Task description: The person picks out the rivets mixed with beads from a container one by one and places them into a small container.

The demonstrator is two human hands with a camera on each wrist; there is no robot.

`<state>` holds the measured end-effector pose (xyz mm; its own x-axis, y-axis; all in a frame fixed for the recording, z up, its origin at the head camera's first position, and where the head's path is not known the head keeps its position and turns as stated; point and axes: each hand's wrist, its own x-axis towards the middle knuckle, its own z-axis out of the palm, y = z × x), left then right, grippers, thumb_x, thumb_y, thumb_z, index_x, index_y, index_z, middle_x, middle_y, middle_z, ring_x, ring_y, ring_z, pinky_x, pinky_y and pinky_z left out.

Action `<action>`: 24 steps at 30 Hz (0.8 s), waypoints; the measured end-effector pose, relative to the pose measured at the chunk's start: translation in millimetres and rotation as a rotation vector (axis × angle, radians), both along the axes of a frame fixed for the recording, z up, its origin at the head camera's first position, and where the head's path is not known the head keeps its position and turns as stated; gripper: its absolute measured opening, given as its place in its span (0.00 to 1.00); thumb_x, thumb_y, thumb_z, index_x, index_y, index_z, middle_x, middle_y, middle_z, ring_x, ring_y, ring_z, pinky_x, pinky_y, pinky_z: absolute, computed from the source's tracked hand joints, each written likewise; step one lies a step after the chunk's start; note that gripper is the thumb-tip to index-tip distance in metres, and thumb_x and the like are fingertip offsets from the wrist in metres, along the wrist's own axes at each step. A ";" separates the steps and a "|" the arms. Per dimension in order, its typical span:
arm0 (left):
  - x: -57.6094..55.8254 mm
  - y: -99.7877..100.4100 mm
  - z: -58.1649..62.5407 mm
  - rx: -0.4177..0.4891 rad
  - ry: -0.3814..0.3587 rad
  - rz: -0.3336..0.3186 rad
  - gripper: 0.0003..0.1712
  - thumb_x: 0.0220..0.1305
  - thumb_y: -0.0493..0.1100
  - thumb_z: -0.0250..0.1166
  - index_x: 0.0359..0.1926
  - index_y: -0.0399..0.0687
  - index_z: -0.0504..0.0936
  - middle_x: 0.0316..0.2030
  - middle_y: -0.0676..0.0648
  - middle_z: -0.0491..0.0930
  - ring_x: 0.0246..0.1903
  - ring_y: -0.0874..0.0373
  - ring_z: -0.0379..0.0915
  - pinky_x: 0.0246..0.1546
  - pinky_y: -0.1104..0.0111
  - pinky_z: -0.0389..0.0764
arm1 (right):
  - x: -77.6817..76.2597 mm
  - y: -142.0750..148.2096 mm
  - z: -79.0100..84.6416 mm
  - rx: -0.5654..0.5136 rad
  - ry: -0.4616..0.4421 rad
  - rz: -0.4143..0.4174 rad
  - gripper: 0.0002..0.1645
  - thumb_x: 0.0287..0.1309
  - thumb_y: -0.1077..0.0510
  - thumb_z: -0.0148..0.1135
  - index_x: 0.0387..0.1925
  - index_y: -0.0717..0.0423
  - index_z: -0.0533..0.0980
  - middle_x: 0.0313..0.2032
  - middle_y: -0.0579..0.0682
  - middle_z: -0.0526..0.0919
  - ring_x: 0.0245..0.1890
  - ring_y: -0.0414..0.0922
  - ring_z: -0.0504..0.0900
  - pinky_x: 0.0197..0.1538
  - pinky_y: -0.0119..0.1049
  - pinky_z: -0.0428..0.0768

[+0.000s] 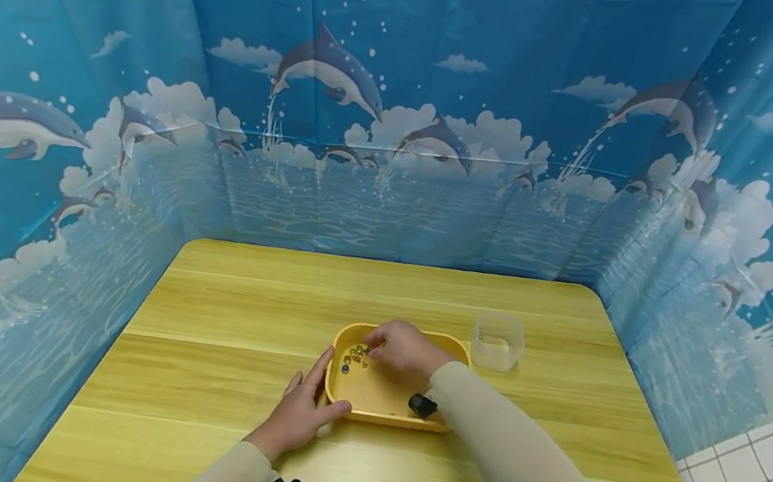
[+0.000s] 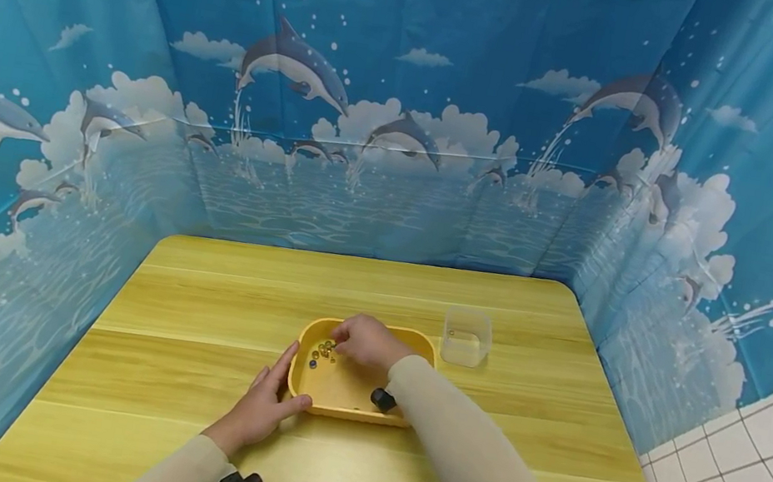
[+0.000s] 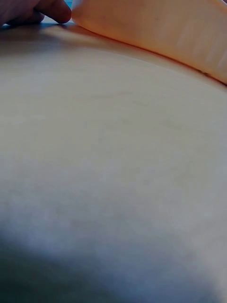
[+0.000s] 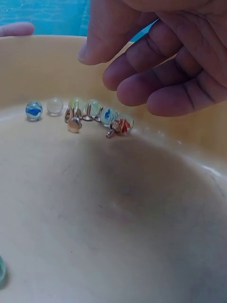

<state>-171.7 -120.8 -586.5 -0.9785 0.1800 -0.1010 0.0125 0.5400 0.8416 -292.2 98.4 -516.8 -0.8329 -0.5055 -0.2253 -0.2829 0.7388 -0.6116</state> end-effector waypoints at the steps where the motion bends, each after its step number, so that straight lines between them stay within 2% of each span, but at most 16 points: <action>1: 0.1 0.1 0.1 -0.003 -0.002 0.002 0.58 0.69 0.64 0.69 0.86 0.72 0.41 0.83 0.50 0.56 0.81 0.24 0.30 0.76 0.26 0.40 | -0.3 -0.8 -0.7 -0.001 -0.007 0.006 0.18 0.69 0.60 0.68 0.59 0.54 0.86 0.56 0.49 0.89 0.59 0.49 0.85 0.63 0.46 0.84; 7: 1.1 0.0 2.0 0.003 -0.005 0.004 0.57 0.69 0.64 0.70 0.86 0.73 0.42 0.83 0.49 0.56 0.81 0.25 0.30 0.76 0.25 0.41 | -1.1 -4.2 -7.7 -0.002 -0.011 0.052 0.18 0.70 0.61 0.67 0.59 0.53 0.86 0.56 0.48 0.89 0.54 0.44 0.85 0.62 0.45 0.84; 14: 1.0 0.6 1.8 0.001 -0.006 -0.003 0.57 0.69 0.64 0.69 0.85 0.75 0.41 0.83 0.49 0.54 0.81 0.24 0.30 0.76 0.25 0.42 | -0.8 -7.4 -16.3 -0.008 -0.006 0.104 0.15 0.69 0.62 0.68 0.55 0.54 0.87 0.47 0.46 0.90 0.38 0.39 0.80 0.50 0.39 0.83; 18: 0.8 0.2 1.1 -0.002 -0.002 -0.007 0.57 0.69 0.63 0.69 0.85 0.80 0.40 0.83 0.49 0.54 0.81 0.24 0.30 0.76 0.26 0.42 | -1.0 -9.3 -21.3 -0.003 -0.010 0.117 0.14 0.68 0.63 0.68 0.53 0.53 0.88 0.44 0.45 0.90 0.36 0.39 0.79 0.46 0.37 0.80; 21: 0.5 -0.1 1.1 0.003 0.008 -0.014 0.57 0.70 0.63 0.69 0.85 0.79 0.39 0.83 0.49 0.55 0.82 0.25 0.31 0.78 0.28 0.40 | -2.4 -11.4 -26.4 -0.004 0.010 0.123 0.14 0.67 0.63 0.68 0.53 0.53 0.88 0.43 0.44 0.89 0.36 0.39 0.78 0.46 0.36 0.79; 24: 0.7 -0.1 1.9 0.005 0.009 -0.017 0.57 0.70 0.62 0.69 0.85 0.76 0.40 0.83 0.49 0.55 0.82 0.25 0.31 0.78 0.28 0.40 | -4.1 -14.2 -31.1 0.002 0.044 0.145 0.11 0.67 0.63 0.68 0.49 0.53 0.88 0.38 0.43 0.88 0.35 0.38 0.77 0.43 0.34 0.77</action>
